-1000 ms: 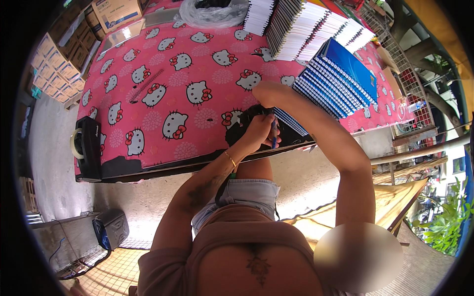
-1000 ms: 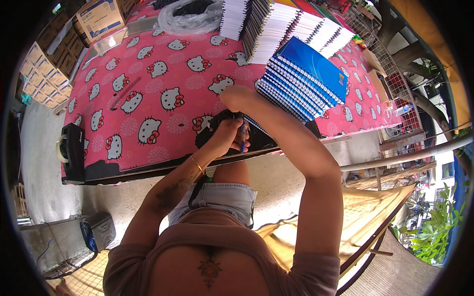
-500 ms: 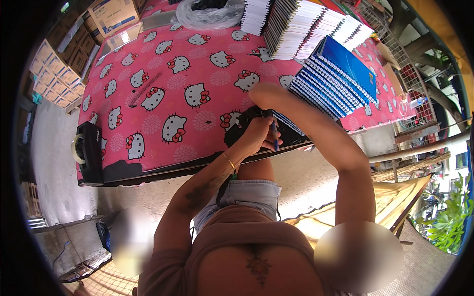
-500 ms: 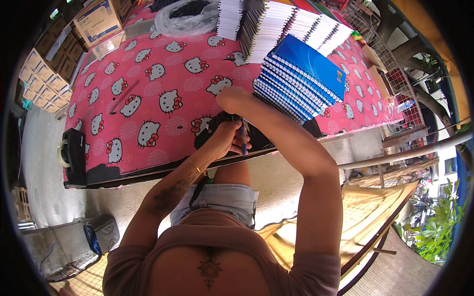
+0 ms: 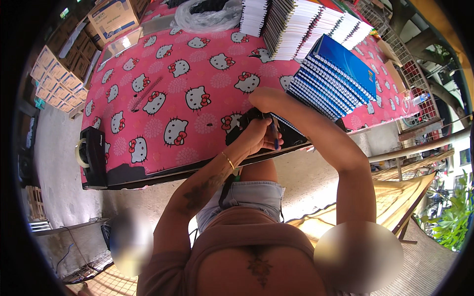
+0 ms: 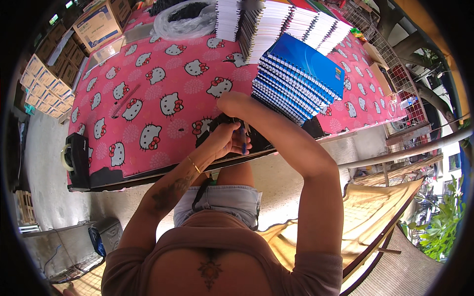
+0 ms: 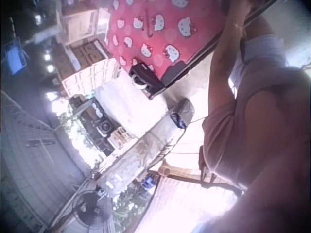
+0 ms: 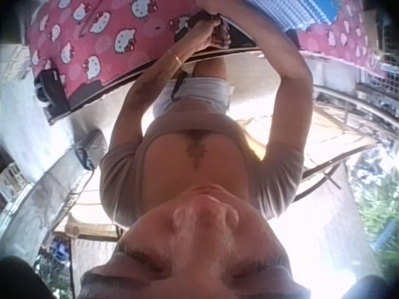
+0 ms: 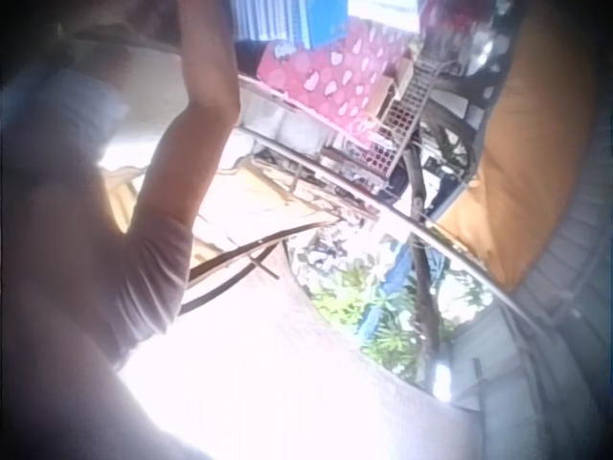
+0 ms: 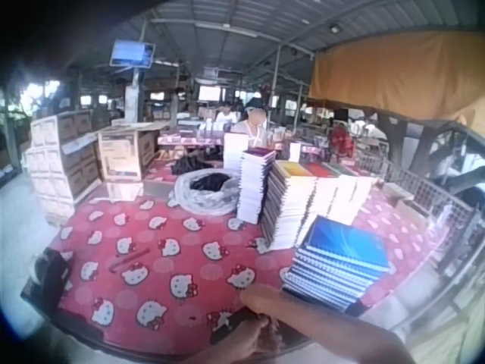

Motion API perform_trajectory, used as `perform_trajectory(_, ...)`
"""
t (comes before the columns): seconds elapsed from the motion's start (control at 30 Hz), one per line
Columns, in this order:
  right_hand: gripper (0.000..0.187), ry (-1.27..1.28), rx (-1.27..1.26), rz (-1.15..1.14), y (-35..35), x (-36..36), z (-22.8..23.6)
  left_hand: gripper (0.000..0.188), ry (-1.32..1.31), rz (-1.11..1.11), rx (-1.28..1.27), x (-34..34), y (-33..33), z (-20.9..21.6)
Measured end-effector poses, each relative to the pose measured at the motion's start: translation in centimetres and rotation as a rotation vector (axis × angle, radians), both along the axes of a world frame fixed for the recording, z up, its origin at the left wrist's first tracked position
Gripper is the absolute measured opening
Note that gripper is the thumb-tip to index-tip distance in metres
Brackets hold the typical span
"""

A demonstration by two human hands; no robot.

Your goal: The person applies adhesive labels to the back covers of spiral-bound notebooks by hand and stacks them into a pile.

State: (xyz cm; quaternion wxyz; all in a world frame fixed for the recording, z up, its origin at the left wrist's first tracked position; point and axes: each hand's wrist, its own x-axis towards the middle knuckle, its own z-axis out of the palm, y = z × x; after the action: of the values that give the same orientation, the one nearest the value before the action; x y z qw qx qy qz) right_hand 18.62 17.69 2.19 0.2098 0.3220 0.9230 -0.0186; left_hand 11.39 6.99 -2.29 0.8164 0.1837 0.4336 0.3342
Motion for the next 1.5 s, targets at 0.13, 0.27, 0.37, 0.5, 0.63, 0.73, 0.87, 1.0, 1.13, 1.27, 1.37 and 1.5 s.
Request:
perform_trajectory(0.13,0.013,0.051,0.020,0.000,0.1,0.3,-1.7,0.032,0.041,-0.041,0.008,0.1,0.4,-1.3)
perform_trajectory(0.27,0.019,0.181,0.025,-0.004,0.8,-0.8,-1.8,0.033,0.041,-0.169,0.086,-1.4,-0.6,-0.1)
perform_trajectory(0.37,0.021,0.721,-0.011,-0.108,2.0,-3.2,-0.9,0.038,0.095,-0.456,0.308,-7.8,-0.7,1.9)
perform_trajectory(0.5,0.008,1.791,-0.881,-0.692,4.2,-8.5,0.4,0.046,0.113,-0.205,0.374,-20.0,3.1,2.9)
perform_trajectory(0.63,0.008,2.194,-1.604,-1.028,8.3,-14.3,-4.2,0.044,-0.212,0.176,0.341,-28.5,5.9,-0.6)
perform_trajectory(0.73,0.023,2.234,-1.619,-1.183,12.3,-17.8,-4.8,0.041,-0.366,0.231,0.331,-29.5,5.5,-2.5)
perform_trajectory(0.87,0.043,2.549,-1.762,-1.050,26.3,-12.4,-1.9,0.040,-0.398,0.071,0.332,-24.9,10.0,-1.2)
perform_trajectory(1.0,0.059,2.469,-1.428,-1.331,25.3,-22.7,2.9,0.039,-0.293,0.202,0.298,-30.3,5.1,-1.9)
perform_trajectory(1.13,0.060,2.155,-0.351,-1.469,28.2,-20.2,-4.8,0.040,-0.245,0.125,0.329,-28.4,7.3,-1.7)
perform_trajectory(1.27,0.047,2.177,-0.417,-1.527,29.0,-21.7,-5.5,0.042,-0.257,0.125,0.335,-29.0,7.0,-2.0)
perform_trajectory(1.37,0.037,2.201,-0.679,-1.368,29.6,-21.2,-4.5,0.043,-0.267,0.121,0.335,-28.9,6.9,-1.8)
perform_trajectory(1.5,0.018,2.423,-0.525,-1.353,29.4,-22.9,-1.2,0.043,-0.262,0.126,0.322,-29.5,6.4,-2.2)
